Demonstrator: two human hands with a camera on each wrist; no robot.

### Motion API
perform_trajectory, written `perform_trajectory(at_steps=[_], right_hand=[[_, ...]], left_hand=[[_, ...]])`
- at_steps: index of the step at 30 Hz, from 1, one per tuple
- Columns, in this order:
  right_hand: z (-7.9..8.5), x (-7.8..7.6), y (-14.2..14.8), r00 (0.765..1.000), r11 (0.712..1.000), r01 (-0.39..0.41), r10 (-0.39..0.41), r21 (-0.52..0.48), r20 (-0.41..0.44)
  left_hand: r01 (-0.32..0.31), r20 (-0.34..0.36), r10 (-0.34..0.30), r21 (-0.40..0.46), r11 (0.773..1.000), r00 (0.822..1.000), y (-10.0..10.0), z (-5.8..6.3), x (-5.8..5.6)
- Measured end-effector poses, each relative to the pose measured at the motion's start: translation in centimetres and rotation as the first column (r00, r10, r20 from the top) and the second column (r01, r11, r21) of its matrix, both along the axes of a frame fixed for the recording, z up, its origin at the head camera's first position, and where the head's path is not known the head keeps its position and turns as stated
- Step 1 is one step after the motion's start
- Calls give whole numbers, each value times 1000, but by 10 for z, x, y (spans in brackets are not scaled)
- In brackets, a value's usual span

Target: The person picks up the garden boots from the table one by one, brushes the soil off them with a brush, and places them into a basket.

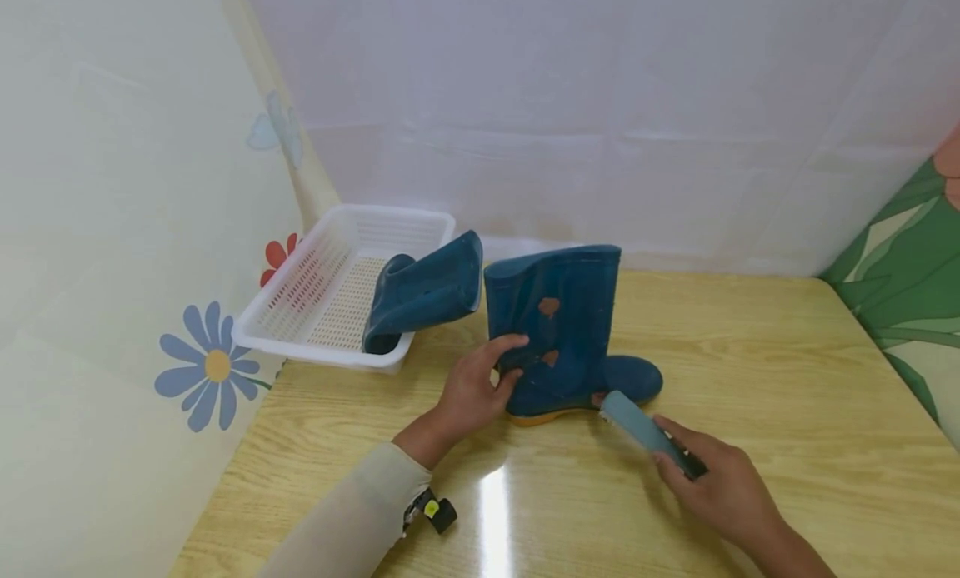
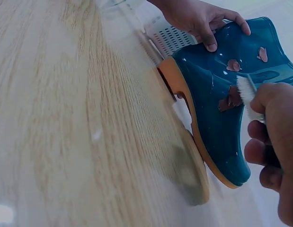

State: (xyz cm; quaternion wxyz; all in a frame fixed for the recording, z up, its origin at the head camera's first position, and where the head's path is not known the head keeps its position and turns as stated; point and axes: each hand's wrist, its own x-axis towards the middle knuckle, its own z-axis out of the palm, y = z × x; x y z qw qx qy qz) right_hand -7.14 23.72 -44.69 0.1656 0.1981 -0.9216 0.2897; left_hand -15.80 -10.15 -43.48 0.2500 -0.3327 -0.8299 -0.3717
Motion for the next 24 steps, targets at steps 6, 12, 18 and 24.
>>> perform_trajectory(at_steps=[6, 12, 18, 24], right_hand=[[0, -3, -4, 998, 999, 45, -45, -12, -43], [-2, -4, -8, 997, 997, 69, -70, 15, 33], [-3, 0, -8, 986, 997, 66, -69, 30, 152], [-4, 1, -6, 994, 999, 28, -31, 32, 105]], left_hand=[[8, 13, -8, 2, 1000, 1000, 0, 0, 0], [12, 18, -12, 8, 1000, 1000, 0, -2, 0], [3, 12, -3, 8, 1000, 1000, -1, -1, 1], [6, 16, -6, 10, 1000, 1000, -1, -1, 1]])
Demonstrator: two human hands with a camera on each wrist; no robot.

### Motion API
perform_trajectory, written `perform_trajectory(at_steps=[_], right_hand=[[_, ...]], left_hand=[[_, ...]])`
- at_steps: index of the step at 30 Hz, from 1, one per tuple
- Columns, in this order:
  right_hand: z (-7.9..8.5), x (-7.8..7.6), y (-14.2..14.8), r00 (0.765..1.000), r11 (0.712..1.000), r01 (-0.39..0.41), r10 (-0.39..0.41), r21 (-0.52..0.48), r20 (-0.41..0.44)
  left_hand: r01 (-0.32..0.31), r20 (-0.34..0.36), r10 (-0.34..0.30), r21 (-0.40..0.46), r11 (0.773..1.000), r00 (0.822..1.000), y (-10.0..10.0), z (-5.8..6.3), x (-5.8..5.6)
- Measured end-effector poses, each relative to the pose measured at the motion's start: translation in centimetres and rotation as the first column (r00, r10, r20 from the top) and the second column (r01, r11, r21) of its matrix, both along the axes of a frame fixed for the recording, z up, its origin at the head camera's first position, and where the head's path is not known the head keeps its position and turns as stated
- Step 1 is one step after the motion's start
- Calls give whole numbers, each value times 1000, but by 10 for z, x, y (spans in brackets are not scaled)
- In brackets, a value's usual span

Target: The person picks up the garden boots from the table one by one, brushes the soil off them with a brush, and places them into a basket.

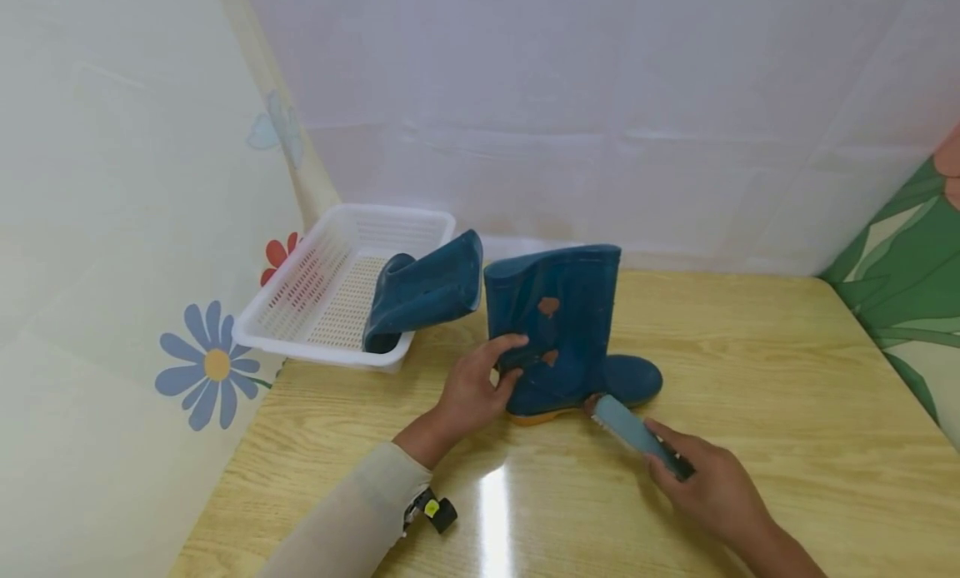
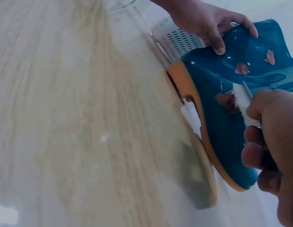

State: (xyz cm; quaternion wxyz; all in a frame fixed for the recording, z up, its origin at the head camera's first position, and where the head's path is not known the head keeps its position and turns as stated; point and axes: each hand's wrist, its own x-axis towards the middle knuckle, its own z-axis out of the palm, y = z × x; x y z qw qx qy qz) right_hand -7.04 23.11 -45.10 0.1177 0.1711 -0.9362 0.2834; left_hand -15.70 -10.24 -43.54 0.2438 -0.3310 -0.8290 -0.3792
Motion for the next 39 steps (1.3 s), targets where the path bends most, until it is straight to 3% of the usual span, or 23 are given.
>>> perform_trajectory(at_steps=[6, 14, 22, 32, 39], right_hand=[[2, -1, 0, 992, 1000, 10, -13, -21, -127], [2, -4, -5, 999, 999, 35, -35, 19, -27], [-2, -2, -2, 1000, 1000, 5, -5, 1, -24], [3, 0, 2, 985, 999, -14, 9, -31, -170], [4, -4, -5, 991, 1000, 18, -19, -10, -132]], left_hand=[[-2, -12, 2, -3, 1000, 1000, 0, -1, -1], [-10, -35, 10, -16, 1000, 999, 1, -1, -1], [-8, -28, 8, -8, 1000, 1000, 1, 0, 0], [-16, -20, 16, -23, 1000, 1000, 0, 0, -1], [-10, -22, 9, -14, 1000, 1000, 0, 2, 1]])
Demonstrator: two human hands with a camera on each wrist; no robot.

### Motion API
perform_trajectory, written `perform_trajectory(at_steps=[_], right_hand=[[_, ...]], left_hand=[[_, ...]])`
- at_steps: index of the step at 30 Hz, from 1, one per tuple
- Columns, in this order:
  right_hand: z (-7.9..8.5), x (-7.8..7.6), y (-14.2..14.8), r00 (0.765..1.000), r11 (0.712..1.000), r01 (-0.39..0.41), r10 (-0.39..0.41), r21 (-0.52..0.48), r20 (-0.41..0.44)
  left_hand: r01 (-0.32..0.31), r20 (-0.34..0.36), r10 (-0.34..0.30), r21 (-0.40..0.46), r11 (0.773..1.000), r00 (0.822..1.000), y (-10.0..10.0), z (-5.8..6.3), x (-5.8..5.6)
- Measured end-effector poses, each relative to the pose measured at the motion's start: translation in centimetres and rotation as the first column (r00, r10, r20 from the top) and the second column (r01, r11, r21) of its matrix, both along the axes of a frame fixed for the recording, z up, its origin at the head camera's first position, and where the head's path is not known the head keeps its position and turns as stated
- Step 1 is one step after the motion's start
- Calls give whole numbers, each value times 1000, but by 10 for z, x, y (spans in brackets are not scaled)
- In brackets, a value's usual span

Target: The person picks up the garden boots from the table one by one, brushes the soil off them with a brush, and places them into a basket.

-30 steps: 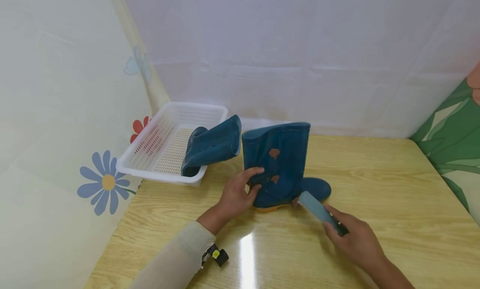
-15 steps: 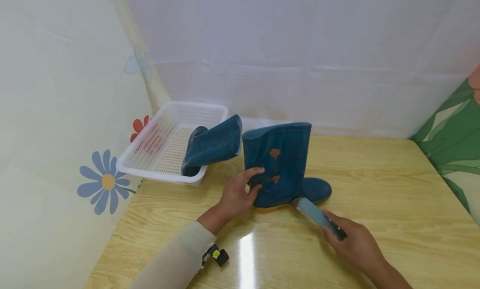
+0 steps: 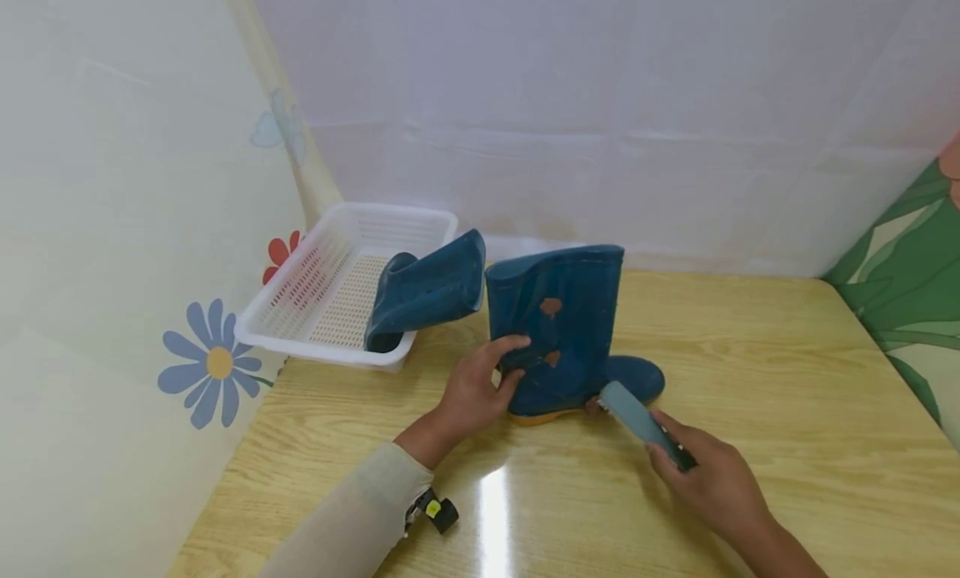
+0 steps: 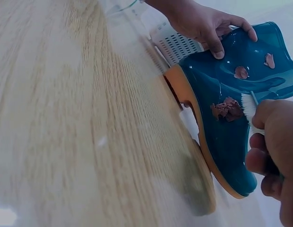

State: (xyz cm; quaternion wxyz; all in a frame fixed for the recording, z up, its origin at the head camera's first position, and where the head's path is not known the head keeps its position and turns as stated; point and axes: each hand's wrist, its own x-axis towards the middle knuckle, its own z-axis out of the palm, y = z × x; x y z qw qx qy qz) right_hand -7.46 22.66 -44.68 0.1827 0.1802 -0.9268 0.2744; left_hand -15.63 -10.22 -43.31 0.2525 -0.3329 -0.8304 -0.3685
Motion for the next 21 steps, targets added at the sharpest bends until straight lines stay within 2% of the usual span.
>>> perform_trajectory(at_steps=[7, 13, 21], right_hand=[[-3, 1, 3, 997, 999, 28, -31, 39, 77], [-3, 4, 7, 995, 999, 12, -17, 49, 103], [-2, 4, 9, 999, 1000, -17, 16, -16, -43]], left_hand=[[1, 3, -1, 10, 1000, 1000, 1, -1, 0], [0, 6, 0, 7, 1000, 1000, 0, 0, 1], [5, 9, -5, 2, 1000, 1000, 0, 0, 1]])
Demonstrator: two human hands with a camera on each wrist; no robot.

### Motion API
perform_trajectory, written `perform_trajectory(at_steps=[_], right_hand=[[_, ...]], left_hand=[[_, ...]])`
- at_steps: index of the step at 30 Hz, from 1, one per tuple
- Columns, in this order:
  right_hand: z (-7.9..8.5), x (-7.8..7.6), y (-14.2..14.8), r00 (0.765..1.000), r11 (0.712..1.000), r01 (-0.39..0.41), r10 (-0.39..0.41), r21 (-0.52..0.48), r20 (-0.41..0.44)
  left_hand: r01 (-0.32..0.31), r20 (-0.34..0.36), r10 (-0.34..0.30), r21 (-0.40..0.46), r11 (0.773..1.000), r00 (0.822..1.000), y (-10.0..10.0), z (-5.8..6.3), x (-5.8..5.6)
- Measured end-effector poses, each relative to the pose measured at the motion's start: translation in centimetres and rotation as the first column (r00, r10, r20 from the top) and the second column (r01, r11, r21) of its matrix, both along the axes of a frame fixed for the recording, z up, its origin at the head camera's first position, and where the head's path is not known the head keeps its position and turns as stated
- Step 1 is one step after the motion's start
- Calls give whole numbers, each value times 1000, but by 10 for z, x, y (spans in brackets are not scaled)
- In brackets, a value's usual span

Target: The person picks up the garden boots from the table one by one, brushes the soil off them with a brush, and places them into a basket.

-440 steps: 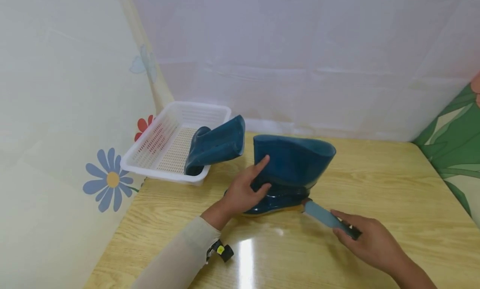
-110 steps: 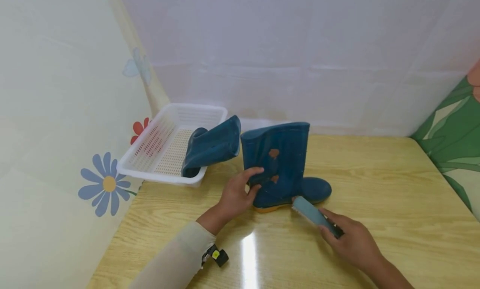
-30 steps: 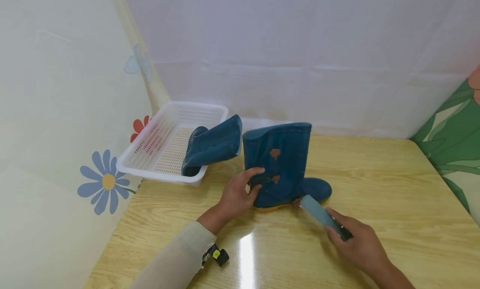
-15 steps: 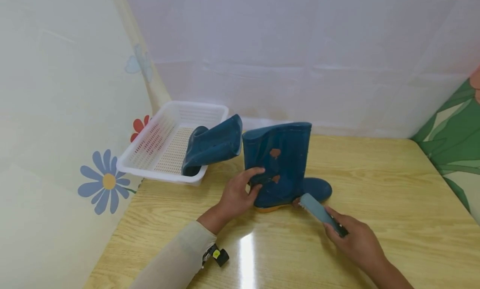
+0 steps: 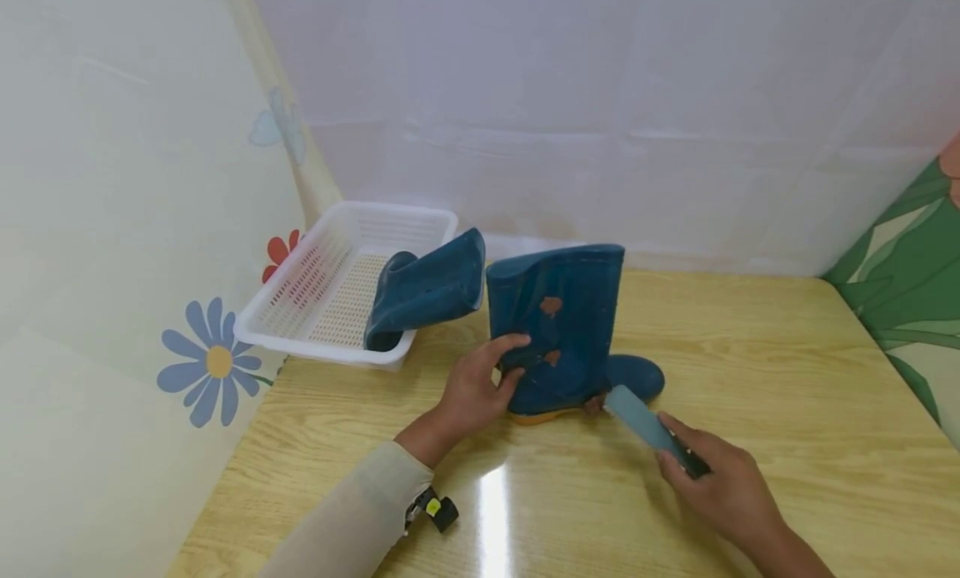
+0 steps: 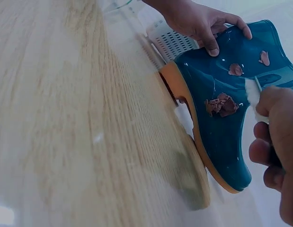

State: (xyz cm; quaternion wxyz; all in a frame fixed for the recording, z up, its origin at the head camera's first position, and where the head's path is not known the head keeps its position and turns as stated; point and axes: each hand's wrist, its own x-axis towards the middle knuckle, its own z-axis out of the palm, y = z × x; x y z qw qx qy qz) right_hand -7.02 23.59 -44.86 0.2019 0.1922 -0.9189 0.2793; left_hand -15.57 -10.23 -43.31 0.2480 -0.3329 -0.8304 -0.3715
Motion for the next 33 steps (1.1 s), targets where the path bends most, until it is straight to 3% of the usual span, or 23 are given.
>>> perform_trajectory(at_steps=[11, 18, 27, 33], right_hand=[[-1, -4, -8, 996, 1000, 29, -30, 12, 84], [-4, -1, -5, 985, 999, 1, -8, 42, 171], [-2, 0, -1, 1000, 1000, -15, 15, -3, -13], [1, -3, -6, 999, 999, -12, 10, 33, 36]], left_hand=[[1, 2, -1, 6, 1000, 1000, 0, -1, -1], [0, -5, 0, 13, 1000, 1000, 0, -1, -1], [12, 6, -12, 13, 1000, 1000, -1, -2, -1], [21, 4, -21, 15, 1000, 1000, -1, -2, -2]])
